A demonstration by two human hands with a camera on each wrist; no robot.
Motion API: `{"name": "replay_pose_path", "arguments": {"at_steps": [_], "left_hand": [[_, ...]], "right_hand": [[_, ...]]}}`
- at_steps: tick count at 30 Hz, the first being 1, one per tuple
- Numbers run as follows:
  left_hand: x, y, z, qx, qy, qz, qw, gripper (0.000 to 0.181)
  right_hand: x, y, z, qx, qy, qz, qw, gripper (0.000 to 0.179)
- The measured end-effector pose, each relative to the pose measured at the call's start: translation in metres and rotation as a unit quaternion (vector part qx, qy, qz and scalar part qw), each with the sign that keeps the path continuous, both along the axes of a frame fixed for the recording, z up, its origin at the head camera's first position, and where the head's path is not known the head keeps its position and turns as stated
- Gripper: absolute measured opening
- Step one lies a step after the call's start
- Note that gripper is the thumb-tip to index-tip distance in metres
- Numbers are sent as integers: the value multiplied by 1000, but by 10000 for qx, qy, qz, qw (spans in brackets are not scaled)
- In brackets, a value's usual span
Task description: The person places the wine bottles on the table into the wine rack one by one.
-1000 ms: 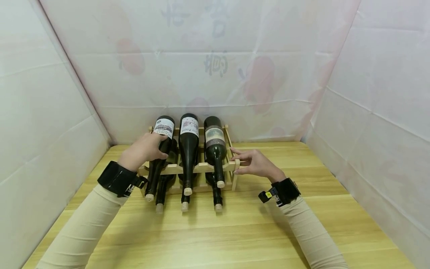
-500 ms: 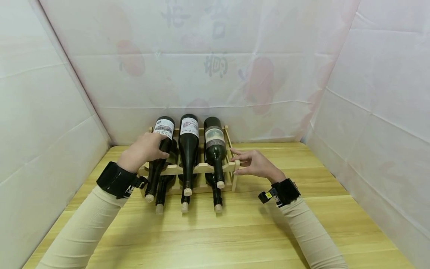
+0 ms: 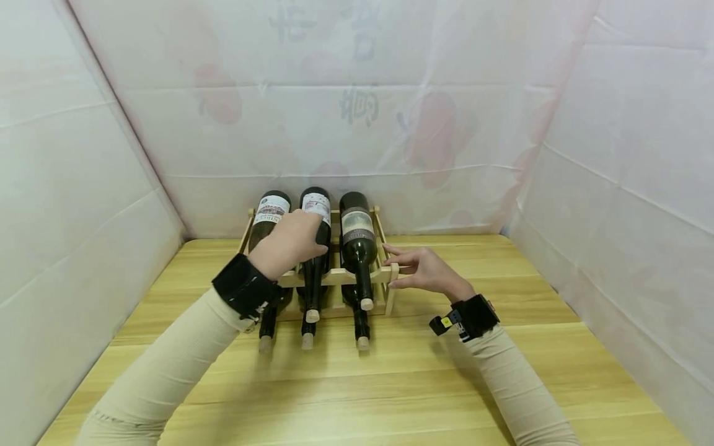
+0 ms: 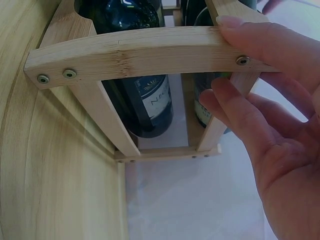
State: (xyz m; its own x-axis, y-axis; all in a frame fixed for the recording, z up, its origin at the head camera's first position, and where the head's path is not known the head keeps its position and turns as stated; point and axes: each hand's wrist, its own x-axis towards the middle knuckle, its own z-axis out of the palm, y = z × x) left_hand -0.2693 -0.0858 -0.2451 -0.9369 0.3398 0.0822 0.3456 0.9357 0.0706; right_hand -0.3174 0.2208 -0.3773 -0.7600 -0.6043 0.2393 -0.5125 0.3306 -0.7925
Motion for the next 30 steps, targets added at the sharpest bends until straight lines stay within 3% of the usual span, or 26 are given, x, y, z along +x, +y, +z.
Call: {"name": "replay_pose_path", "arguments": {"at_steps": [4, 10, 16, 30], "left_hand": [[-9, 11, -11, -139, -115, 4, 9998, 29], [-11, 15, -23, -376, -442, 121, 9982, 37], [-13, 13, -25, -301, -506, 200, 9981, 27], [-13, 4, -23, -186, -1005, 139, 9947, 17]], "right_hand": [[1, -2, -4, -44, 58, 36, 10000, 45], [-3, -5, -7, -54, 190, 154, 9997, 47], [-6, -4, -4, -71, 254, 173, 9995, 45], [-7, -4, -5, -87, 78, 74, 9999, 46]]}}
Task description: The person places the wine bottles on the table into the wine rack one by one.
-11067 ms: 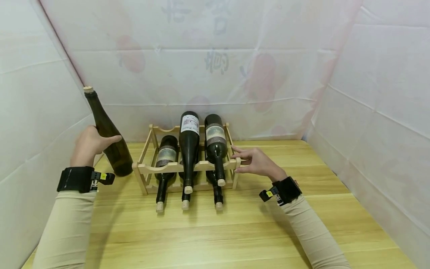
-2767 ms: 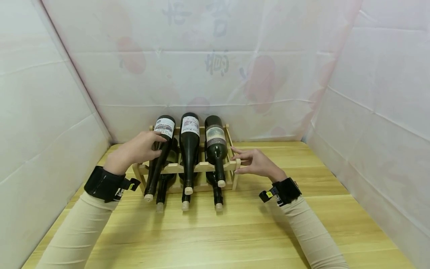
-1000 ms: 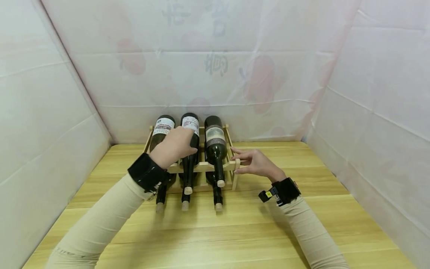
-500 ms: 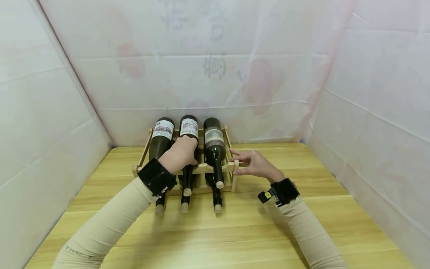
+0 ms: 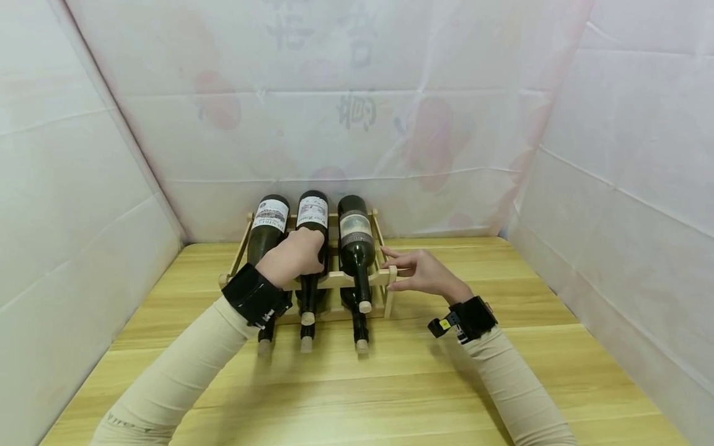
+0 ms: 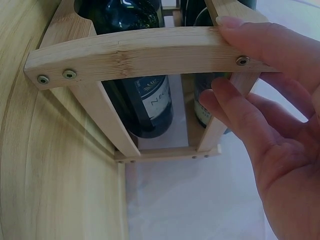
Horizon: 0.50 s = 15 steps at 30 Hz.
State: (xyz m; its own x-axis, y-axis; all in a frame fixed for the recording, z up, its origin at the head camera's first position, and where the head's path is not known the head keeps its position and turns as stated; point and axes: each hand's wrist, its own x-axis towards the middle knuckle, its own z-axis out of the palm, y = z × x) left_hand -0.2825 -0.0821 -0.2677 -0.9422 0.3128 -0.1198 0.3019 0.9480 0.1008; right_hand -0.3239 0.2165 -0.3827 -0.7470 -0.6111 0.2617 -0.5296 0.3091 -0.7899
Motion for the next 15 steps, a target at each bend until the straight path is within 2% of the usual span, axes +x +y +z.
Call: {"name": "replay_pose_path", "arguments": {"at_steps": [4, 15], "left_hand": [[2, -3, -2, 150, 10, -53, 9999, 18], [7, -4, -6, 161, 108, -9, 9998, 19]], "right_hand": [[2, -1, -1, 55, 67, -45, 10000, 44], [4, -5, -4, 208, 137, -46, 9997, 42]]}}
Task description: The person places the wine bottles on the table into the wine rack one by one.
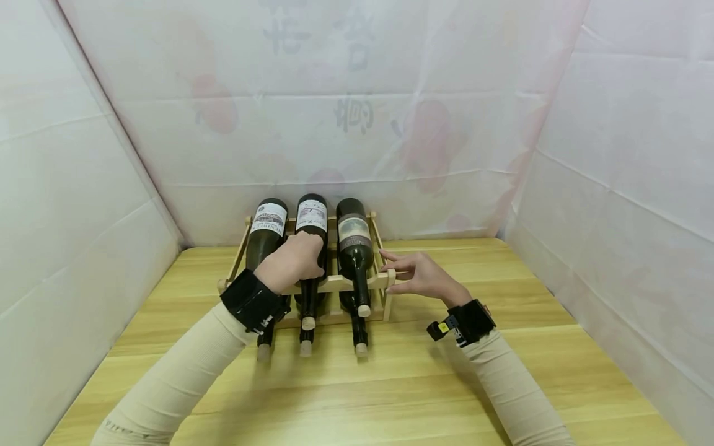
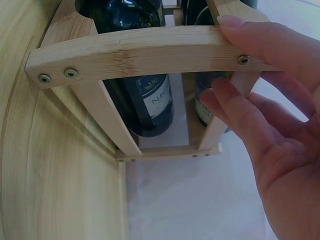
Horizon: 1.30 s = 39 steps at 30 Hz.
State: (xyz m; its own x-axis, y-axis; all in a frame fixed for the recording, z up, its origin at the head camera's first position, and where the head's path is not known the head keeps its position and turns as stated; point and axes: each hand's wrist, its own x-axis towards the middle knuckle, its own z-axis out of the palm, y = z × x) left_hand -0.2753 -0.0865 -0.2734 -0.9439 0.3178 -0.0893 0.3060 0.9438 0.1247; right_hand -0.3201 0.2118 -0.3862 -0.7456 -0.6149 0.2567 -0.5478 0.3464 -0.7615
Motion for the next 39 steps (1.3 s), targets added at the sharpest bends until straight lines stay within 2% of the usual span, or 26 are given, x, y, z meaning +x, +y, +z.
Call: {"name": "replay_pose_path", "arguments": {"at_steps": [14, 26, 35, 39], "left_hand": [[1, 1, 2, 138, 71, 8, 9999, 26], [1, -3, -1, 119, 73, 146, 9998, 25], [-1, 2, 1, 125, 130, 85, 9998, 23], [1, 1, 1, 116, 123, 162, 9997, 24]], "right_hand": [[4, 5, 3, -70, -260, 17, 9996, 45], [0, 1, 2, -54, -111, 79, 9999, 42], [6, 7, 3, -83, -144, -68, 9998, 44], [5, 5, 3, -84, -184, -23, 9998, 45]]}}
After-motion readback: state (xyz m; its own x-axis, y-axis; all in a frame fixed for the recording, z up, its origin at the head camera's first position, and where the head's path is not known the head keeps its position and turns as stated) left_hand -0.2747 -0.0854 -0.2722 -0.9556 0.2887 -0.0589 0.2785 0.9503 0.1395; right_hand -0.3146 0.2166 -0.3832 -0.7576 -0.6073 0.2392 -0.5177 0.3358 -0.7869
